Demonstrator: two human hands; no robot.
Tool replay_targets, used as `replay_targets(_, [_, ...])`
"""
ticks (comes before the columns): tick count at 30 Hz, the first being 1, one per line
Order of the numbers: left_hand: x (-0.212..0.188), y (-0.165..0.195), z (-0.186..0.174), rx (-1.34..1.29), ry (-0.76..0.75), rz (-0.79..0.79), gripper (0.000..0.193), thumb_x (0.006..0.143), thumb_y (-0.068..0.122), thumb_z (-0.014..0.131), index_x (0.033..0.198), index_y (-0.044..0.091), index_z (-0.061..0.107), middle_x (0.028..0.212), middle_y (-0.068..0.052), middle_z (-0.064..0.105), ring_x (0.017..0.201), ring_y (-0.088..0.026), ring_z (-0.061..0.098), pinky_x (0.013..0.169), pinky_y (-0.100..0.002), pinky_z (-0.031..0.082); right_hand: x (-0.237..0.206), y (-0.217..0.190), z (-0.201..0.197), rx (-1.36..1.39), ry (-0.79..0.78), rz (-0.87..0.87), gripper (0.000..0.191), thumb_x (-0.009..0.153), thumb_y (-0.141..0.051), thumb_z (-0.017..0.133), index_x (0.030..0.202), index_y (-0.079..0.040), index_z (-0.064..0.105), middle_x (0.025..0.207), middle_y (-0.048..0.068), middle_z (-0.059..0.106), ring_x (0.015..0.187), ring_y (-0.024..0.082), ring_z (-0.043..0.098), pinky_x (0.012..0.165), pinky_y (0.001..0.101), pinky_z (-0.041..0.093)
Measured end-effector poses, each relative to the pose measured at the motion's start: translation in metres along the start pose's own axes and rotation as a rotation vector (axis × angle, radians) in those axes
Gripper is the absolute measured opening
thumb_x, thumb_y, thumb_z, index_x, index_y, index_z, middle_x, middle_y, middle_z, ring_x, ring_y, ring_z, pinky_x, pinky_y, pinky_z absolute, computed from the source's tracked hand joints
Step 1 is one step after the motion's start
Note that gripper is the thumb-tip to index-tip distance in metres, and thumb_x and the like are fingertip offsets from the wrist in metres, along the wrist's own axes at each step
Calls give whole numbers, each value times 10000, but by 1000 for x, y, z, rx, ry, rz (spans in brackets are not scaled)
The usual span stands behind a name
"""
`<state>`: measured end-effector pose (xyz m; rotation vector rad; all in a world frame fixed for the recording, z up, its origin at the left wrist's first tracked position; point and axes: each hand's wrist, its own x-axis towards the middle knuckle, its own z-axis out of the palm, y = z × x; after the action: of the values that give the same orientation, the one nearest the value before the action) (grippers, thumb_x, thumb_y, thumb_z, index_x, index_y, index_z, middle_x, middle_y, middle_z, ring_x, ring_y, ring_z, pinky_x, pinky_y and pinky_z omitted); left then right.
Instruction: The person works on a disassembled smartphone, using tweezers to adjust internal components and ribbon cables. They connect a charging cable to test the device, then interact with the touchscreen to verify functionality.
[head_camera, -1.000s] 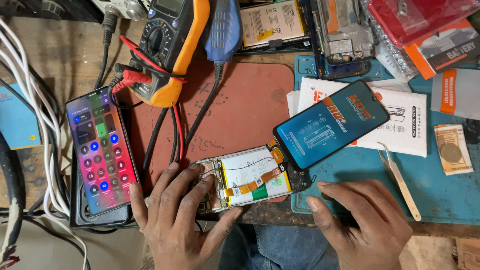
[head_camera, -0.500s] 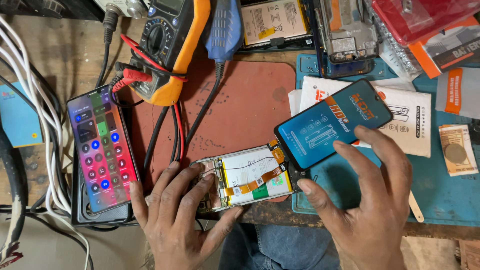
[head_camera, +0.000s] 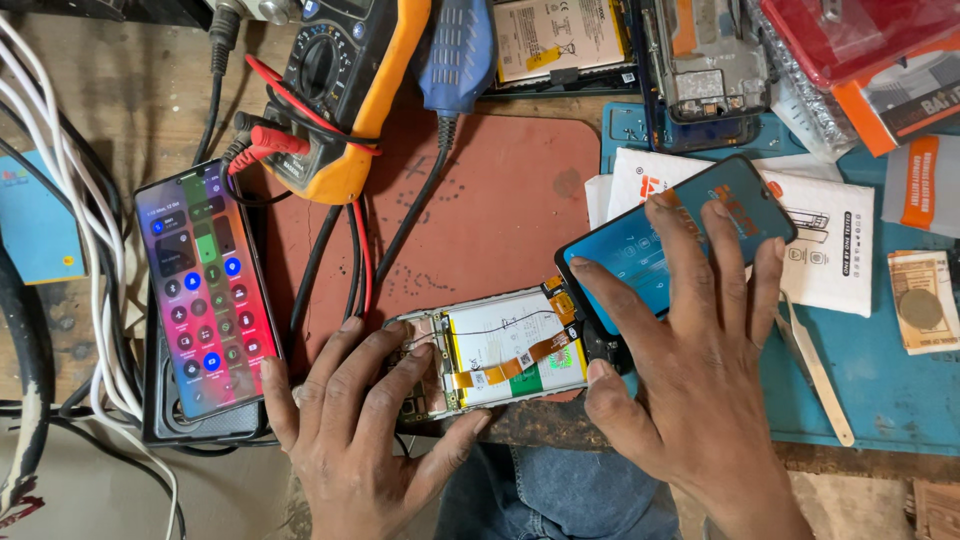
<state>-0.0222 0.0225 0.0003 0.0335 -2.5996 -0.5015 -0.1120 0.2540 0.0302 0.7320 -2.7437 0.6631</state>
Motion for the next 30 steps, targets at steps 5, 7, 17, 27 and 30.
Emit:
replay_targets(5, [-1,-1,0,6,4,2,582,755,598,831,1100,140,732,1269,-36,669,1327,-271,545,1269,-514,102,-4,-3,-2,58,81,65,650,937,-524,388,1382,-97,593,1626,223,337,1586,457,186,1271,690,-41])
replay_targets(7, [-1,-1,0,5,3,-1,579,759,600,829,1100,141,733,1271,-35,670,1330,-271,547,1273,-512,102,-6,-4,-2,68,84,79,651,931,-515,394,1375,-80,587,1628,216,346,1588,455,196,1272,681,-38])
replay_targets(17, [-1,1,2,4,3,-16,586,757,618,815,1095,146,733,1262,-31,671,1333,-271,544,1277,-517,92,-9,-2,-1,47,89,62,618,953,-484,415,1379,-67,581,1620,216,352,1573,449,213,1282,662,-1])
replay_targets(27, [-2,-1,2,6,-11,-6,578,775,606,797,1120,147,731,1271,-39,668,1343,-279,538,1276,-544,77,-12,3,3,39,152,106,612,940,-463,442,1386,-69,585,1601,210,371,1567,448,252,1290,688,36])
replay_targets(30, [-2,-3,2,8,-8,8,565,786,596,797,1119,145,727,1273,-43,667,1347,-281,537,1273,-552,76,-11,3,1,15,118,80,621,913,-443,466,1412,-93,584,1596,225,355,1557,467,235,1271,698,41])
